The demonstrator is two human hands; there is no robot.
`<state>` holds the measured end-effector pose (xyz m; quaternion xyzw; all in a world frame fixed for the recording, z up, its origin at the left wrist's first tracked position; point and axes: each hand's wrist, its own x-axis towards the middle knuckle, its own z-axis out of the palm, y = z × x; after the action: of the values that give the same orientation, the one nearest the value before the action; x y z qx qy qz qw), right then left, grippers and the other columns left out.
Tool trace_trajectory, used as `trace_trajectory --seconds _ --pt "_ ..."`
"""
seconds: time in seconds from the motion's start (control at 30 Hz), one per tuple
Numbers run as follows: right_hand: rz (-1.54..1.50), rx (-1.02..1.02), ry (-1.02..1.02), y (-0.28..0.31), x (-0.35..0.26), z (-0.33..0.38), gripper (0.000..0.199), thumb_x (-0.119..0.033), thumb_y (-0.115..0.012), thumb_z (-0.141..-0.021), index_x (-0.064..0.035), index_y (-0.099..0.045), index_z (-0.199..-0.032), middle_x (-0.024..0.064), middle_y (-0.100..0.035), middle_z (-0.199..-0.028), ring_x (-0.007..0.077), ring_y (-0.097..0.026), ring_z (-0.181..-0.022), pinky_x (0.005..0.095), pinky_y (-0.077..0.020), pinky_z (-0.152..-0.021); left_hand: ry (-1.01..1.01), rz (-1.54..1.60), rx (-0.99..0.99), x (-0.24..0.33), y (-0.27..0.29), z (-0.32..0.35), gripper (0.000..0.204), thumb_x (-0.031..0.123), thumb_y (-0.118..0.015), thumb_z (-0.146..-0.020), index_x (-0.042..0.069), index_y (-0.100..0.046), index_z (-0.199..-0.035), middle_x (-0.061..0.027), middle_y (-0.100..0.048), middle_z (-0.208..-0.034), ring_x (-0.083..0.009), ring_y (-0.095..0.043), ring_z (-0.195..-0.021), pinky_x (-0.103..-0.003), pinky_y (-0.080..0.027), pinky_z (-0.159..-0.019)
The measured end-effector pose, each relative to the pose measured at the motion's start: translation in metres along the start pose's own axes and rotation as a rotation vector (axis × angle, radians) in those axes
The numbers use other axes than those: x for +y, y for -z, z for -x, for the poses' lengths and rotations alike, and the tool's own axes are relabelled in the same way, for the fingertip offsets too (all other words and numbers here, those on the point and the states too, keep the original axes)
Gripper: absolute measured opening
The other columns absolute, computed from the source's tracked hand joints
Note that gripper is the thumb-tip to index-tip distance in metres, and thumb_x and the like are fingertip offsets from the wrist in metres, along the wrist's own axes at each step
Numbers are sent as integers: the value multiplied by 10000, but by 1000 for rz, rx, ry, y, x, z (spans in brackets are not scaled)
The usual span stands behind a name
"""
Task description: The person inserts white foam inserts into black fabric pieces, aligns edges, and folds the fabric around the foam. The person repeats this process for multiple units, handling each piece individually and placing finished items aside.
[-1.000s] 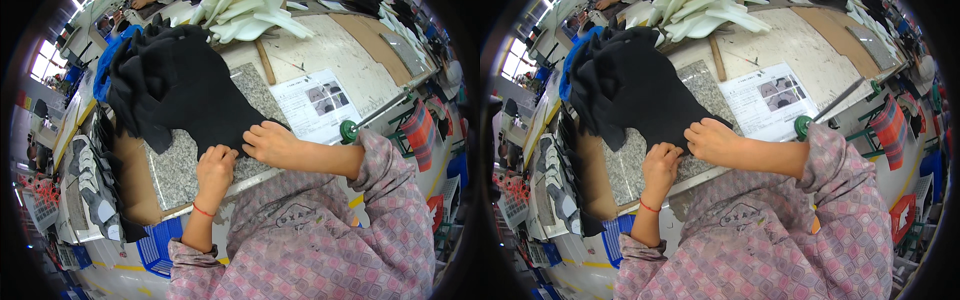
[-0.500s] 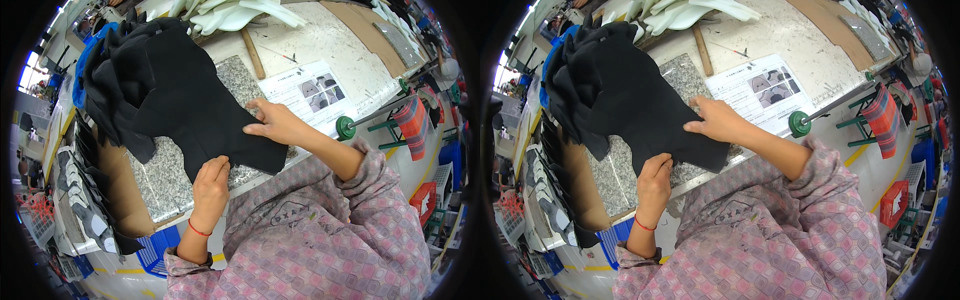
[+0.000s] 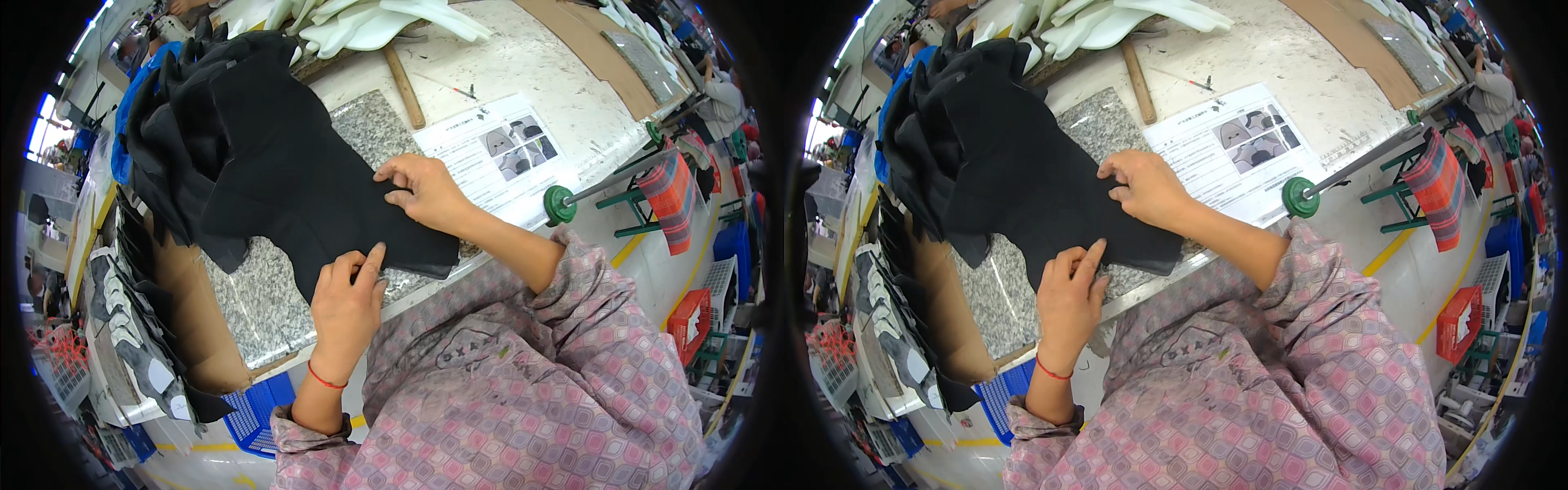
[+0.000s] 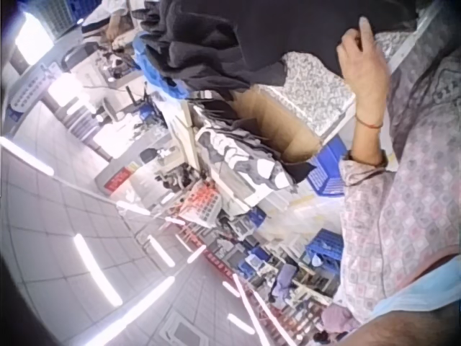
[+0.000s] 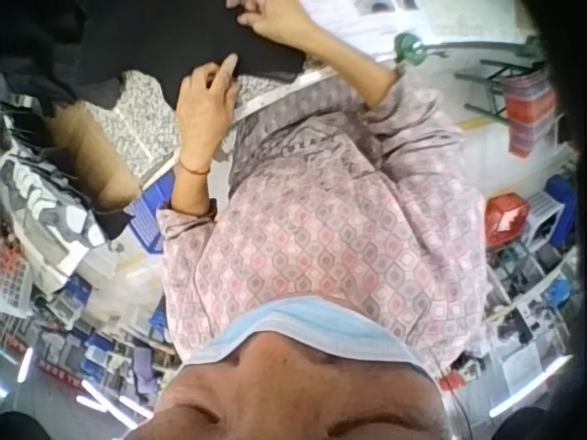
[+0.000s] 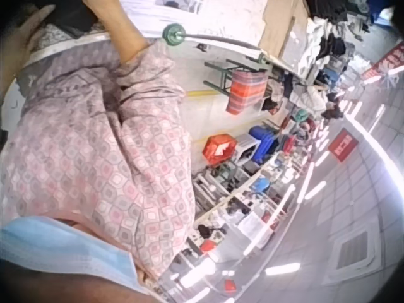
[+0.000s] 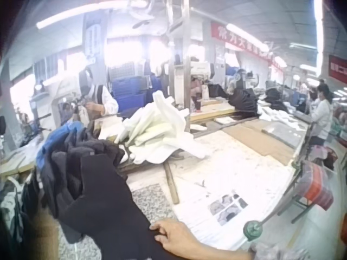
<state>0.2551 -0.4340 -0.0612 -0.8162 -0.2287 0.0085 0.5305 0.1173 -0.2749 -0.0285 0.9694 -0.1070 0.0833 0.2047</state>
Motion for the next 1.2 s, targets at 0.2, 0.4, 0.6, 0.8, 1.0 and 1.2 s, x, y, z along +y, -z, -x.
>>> trace_trajectory --seconds 0.2,0.4,0.6,0.8,1.0,1.2 --pt "79 -60 -44 15 -13 4 390 -44 -720 -695 -26 -581 -1059 143 -619 -832 294 -612 -780 395 -482 -714 -144 -136 188 10 -21 -17 251 85 -690 -737 29 -660 -980 -104 -598 -1154 -264 -547 -1082 -429 -411 -940" --pt "136 -178 -236 41 -9 31 482 -124 -764 -694 -15 -547 -1110 118 -619 -730 327 -621 -746 403 -479 -699 -142 -82 237 -5 -31 -20 134 70 -693 -747 30 -673 -873 -75 -661 -1086 -266 -590 -1052 -414 -405 -969" --pt "288 -125 -109 37 -8 34 485 -127 -783 -680 1 -540 -1080 140 -649 -793 336 -637 -815 421 -488 -731 -26 -149 92 0 -27 -22 484 161 -692 -768 6 -525 -1195 -133 -440 -1368 -286 -391 -1281 -493 -243 -1070" --pt "234 -63 -307 30 -11 10 237 -225 -738 -740 -41 -639 -852 119 -629 -687 307 -624 -685 394 -479 -632 -2 -348 5 2 -27 -24 674 310 -644 -807 -44 -428 -1337 -160 -335 -1466 -279 -284 -1377 -557 -115 -1117" --pt "357 -8 -204 7 -6 -3 178 -190 -718 -759 -50 -608 -774 126 -633 -720 329 -625 -706 412 -477 -630 27 -295 -11 3 -29 -25 691 378 -622 -814 -44 -443 -1331 -156 -353 -1457 -275 -281 -1379 -565 -104 -1117" --pt "313 163 256 -8 -19 26 380 -80 -670 -765 -33 -544 -1120 157 -547 -1133 335 -530 -1092 388 -458 -914 55 73 157 -6 -29 -17 494 162 -598 -810 -26 -464 -1247 -174 -432 -1387 -320 -345 -1339 -553 -113 -1122"
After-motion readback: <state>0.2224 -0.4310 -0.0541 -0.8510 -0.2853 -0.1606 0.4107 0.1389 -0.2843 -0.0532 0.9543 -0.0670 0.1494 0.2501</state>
